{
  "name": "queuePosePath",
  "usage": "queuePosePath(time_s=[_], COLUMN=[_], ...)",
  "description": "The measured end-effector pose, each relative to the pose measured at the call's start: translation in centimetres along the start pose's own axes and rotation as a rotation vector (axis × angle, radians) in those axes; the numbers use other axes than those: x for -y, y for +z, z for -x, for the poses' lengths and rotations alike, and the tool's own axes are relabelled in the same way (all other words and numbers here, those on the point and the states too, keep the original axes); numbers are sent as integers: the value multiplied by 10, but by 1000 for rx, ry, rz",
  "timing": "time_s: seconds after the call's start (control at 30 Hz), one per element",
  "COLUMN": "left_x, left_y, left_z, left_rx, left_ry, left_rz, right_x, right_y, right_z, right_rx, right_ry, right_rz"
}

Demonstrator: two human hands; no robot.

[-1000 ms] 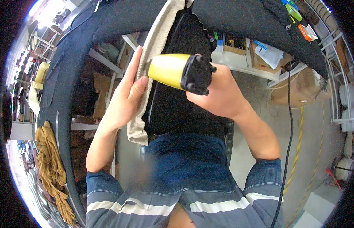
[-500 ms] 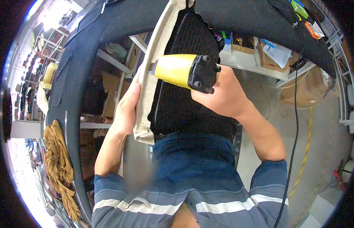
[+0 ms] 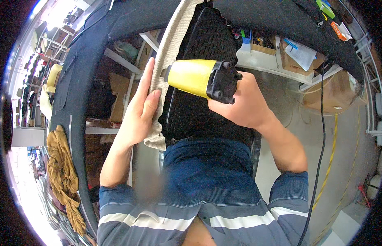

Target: Upholstering a chair seat by wrapping fabric over a cushion and securing it with a pneumatic stapler.

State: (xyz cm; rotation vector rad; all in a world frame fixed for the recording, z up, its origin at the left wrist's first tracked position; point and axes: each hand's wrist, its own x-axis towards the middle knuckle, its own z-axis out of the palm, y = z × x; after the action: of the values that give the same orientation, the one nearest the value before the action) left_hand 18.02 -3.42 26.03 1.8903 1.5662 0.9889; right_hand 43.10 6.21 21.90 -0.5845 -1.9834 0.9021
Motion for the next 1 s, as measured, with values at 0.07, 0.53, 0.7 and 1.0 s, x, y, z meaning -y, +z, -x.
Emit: queuePosePath(time_s=[0.07, 0.53, 0.7, 1.0], left_x=[1, 2, 1, 26], left_y=[0, 0, 0, 1], left_z=[1, 0, -1, 10], left_rx=[1, -9, -13, 46], left_ry=[12, 21, 17, -222], left_rz=[8, -26, -17, 1010], right_x=[2, 7, 24, 8], right_y=[-1, -3, 1, 3], right_z=[-2, -11, -10, -8], right_rx=[6, 25, 37, 28], right_ry=[-27, -229, -141, -252], right_rz=[16, 169, -3, 131])
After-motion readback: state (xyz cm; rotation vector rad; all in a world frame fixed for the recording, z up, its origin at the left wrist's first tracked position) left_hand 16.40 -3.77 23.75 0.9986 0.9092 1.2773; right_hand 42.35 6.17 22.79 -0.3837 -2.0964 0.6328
